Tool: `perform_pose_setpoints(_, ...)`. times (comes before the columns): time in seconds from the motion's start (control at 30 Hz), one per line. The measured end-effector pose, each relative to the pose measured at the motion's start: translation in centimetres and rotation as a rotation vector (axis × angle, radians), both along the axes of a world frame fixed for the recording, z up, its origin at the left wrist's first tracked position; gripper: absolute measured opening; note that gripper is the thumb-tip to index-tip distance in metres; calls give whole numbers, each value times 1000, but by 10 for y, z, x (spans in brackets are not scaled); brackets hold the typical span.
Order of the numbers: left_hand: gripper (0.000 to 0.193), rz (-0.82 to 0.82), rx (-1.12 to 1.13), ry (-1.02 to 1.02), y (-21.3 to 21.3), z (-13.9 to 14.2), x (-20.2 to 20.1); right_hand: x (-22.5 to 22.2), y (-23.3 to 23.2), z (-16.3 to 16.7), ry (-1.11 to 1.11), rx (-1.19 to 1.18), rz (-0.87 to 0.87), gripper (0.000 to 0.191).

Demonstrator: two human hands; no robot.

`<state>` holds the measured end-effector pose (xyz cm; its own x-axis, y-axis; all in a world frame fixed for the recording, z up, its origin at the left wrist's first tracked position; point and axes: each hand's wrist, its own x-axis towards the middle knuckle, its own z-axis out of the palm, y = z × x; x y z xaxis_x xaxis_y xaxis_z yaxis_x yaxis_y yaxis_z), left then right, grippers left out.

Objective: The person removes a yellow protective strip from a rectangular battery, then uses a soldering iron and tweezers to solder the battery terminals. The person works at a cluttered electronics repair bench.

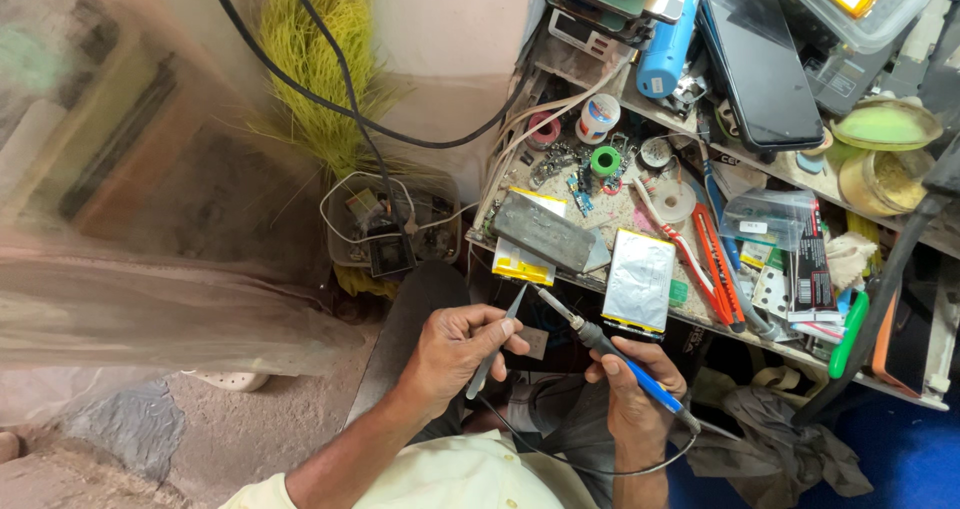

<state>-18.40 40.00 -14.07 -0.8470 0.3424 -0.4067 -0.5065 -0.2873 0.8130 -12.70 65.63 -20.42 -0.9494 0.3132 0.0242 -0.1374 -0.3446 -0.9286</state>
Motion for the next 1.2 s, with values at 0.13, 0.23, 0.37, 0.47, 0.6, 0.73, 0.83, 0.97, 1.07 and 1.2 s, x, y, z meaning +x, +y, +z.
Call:
perform_pose_setpoints(0.13,22,8,9,1,1,0,-7,-6,2,-5,-7,15,-8,27)
perform_pose_setpoints(0.23,22,9,-4,-5,0,-1,-9,-8,3,-6,-16,10,-12,28)
perform_pose_setpoints(0.37,22,11,3,-8,-1,-1,-9,-7,2,-6,-23,10,-20,29)
perform_pose_setpoints(0.47,22,15,4,-18,0,-2,-8,-7,2,-5,-19,10,-16,29)
perform_pose_setpoints(0.6,22,18,-1,-27,-1,-2,-8,-7,1,-5,-11,7,-16,29)
perform_pose_setpoints(0.73,22,22,5,-28,0,-1,-8,-7,2,-4,-26,8,-21,30)
perform_pose_setpoints(0.83,22,21,5,-24,1,-1,-8,-6,2,-2,-27,1,-20,30)
perform_pose_setpoints(0.97,22,20,-1,-23,1,1,-8,-6,2,0,-35,5,-22,29)
perform_pose_setpoints(1.07,22,18,-14,-28,2,2,-7,-7,2,1,-33,3,-29,28)
perform_pose_setpoints(1.2,22,14,-12,-34,2,3,-8,-7,3,0,-34,8,-32,28)
